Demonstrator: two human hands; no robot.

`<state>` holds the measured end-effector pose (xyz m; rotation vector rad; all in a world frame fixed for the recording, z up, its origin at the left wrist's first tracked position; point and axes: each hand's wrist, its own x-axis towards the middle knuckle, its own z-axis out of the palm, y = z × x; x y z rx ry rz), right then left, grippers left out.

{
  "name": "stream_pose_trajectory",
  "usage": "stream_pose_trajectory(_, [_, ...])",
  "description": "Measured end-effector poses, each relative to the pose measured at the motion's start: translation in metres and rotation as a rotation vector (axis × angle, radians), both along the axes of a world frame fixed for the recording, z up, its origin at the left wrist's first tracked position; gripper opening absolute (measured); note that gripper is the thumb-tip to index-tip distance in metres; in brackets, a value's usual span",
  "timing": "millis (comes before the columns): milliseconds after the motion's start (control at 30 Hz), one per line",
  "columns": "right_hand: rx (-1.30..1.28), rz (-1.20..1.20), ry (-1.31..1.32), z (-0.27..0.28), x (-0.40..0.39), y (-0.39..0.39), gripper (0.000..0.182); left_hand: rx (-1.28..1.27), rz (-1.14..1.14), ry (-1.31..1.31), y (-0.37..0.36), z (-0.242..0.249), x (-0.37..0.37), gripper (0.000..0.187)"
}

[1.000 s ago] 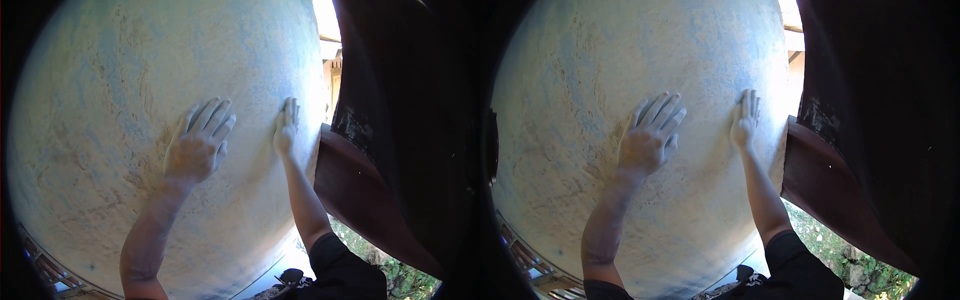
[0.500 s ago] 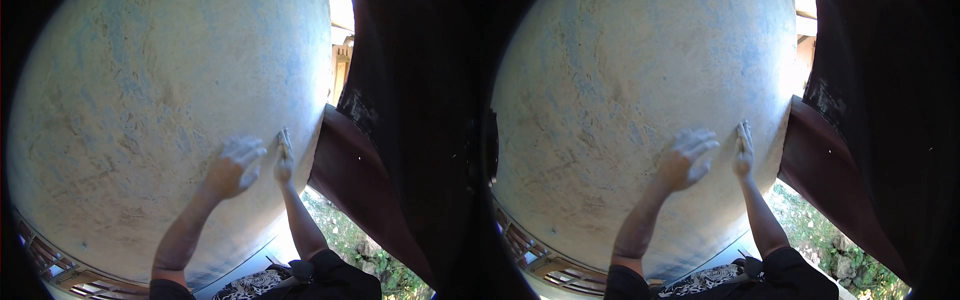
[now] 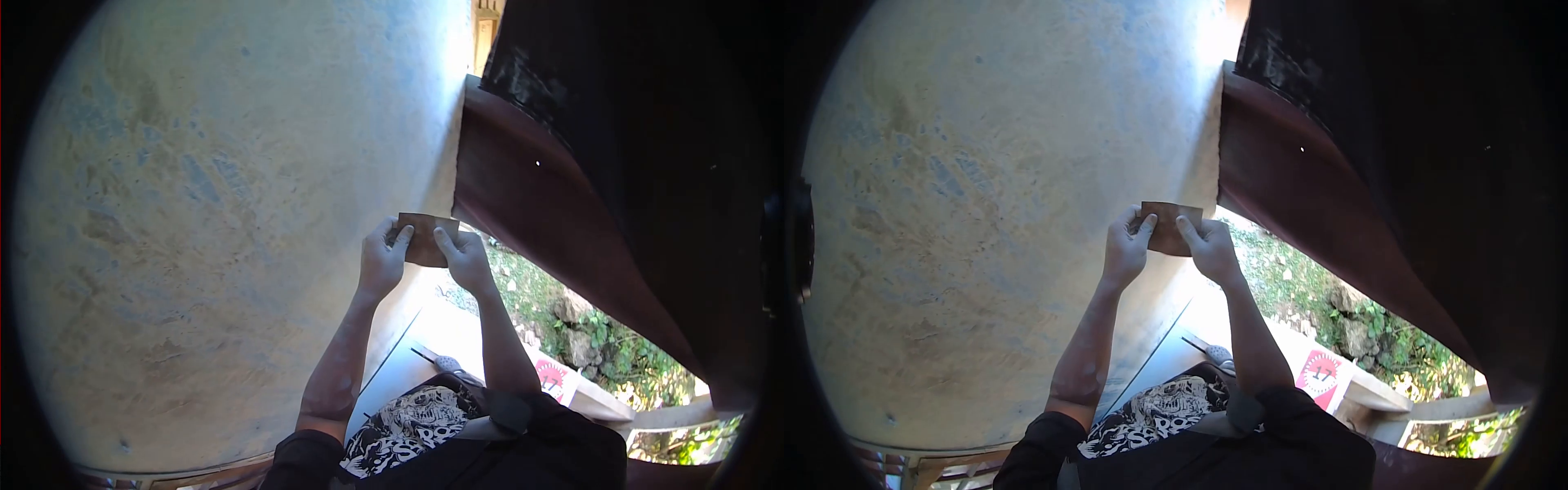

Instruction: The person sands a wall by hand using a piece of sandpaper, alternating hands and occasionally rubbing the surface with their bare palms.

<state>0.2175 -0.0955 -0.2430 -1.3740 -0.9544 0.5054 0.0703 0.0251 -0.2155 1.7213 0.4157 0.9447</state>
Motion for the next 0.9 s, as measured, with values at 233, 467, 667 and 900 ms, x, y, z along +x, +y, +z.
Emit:
stream_pose_trajectory(233, [0.014, 0.007, -0.103, 0.005, 0.0, -0.02, 0.031, 0.152, 0.009, 0.108, -0.025, 0.007, 0.011, 0.017])
stream_pose_trajectory(467, [-0.02, -0.08, 0.05, -0.019, 0.027, -0.019, 0.036, 0.178, 0.102, 0.099, -0.032, 0.007, 0.02, 0.016])
stream_pose_trajectory(667, [0.142, 0.178, 0.253, 0.01, 0.02, -0.023, 0.036, 0.171, 0.114, 0.07, -0.03, 0.015, 0.032, 0.017])
stream_pose_trajectory(900, [0.004, 0.012, 0.017, -0.003, 0.042, -0.012, 0.026, 0.244, -0.018, 0.249, -0.03, 0.028, 0.024, 0.018])
